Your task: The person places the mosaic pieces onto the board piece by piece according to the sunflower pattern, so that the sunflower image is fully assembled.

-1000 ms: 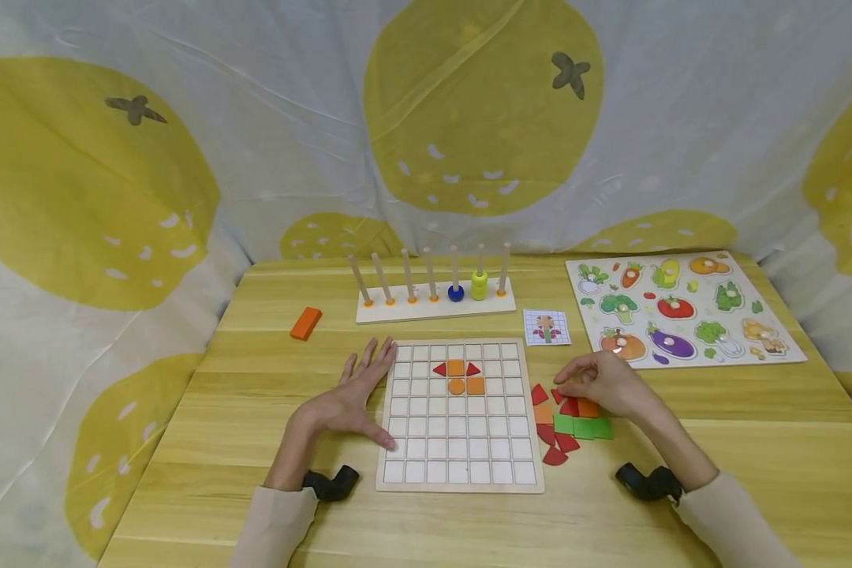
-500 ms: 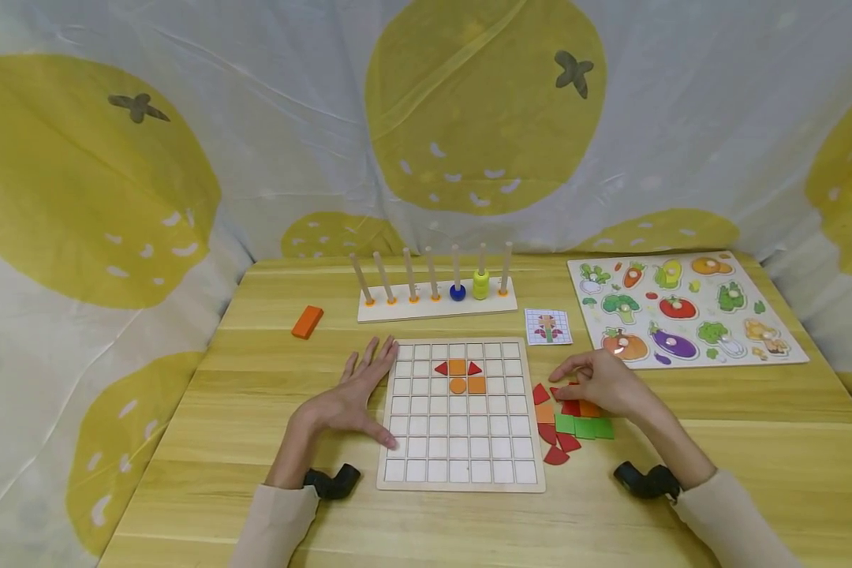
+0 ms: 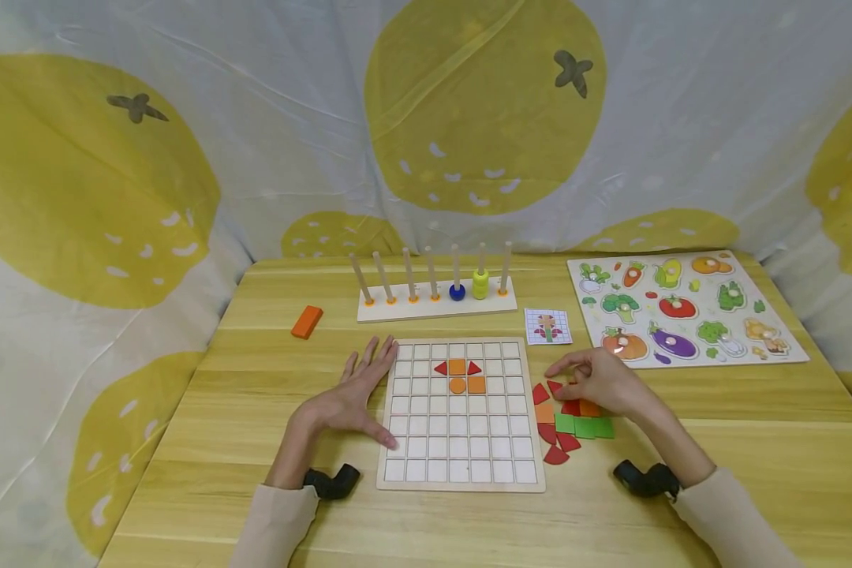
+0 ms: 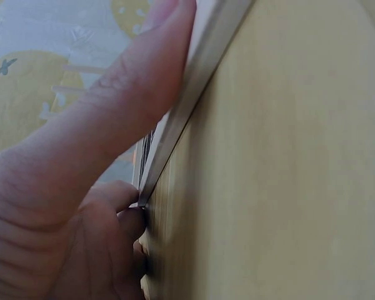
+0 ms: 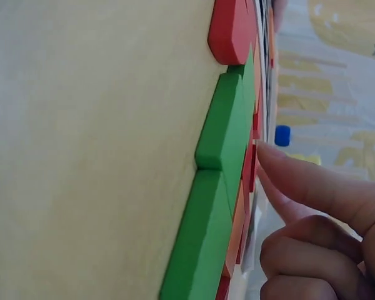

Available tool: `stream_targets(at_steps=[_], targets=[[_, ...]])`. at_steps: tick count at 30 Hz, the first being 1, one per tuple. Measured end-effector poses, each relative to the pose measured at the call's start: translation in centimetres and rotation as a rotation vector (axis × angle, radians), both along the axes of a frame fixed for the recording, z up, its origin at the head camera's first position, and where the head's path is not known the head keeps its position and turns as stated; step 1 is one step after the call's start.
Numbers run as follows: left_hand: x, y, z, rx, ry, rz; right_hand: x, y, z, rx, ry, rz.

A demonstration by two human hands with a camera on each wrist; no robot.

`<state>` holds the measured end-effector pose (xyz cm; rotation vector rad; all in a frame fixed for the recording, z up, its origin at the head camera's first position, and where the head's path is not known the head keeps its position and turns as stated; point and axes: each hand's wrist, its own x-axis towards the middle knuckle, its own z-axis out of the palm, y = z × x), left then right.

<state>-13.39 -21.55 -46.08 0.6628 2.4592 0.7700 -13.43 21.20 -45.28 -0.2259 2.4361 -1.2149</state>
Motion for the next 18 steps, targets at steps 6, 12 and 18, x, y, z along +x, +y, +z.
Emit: stream_targets(at_steps=[6,12,18], targets=[[-0.01,-0.12,-0.07,0.011,0.001,0.001,-0.27,-0.03,-0.04,-0.023,-0.013,0.027],[0.01,-0.09,-0.06,0.009,0.003,-0.002,-0.37,-0.25,-0.22,-0.002,-0.021,0.018],[0.01,0.01,-0.02,0.003,0.003,-0.003,-0.33,-0.25,-0.20,0.011,-0.007,0.026]])
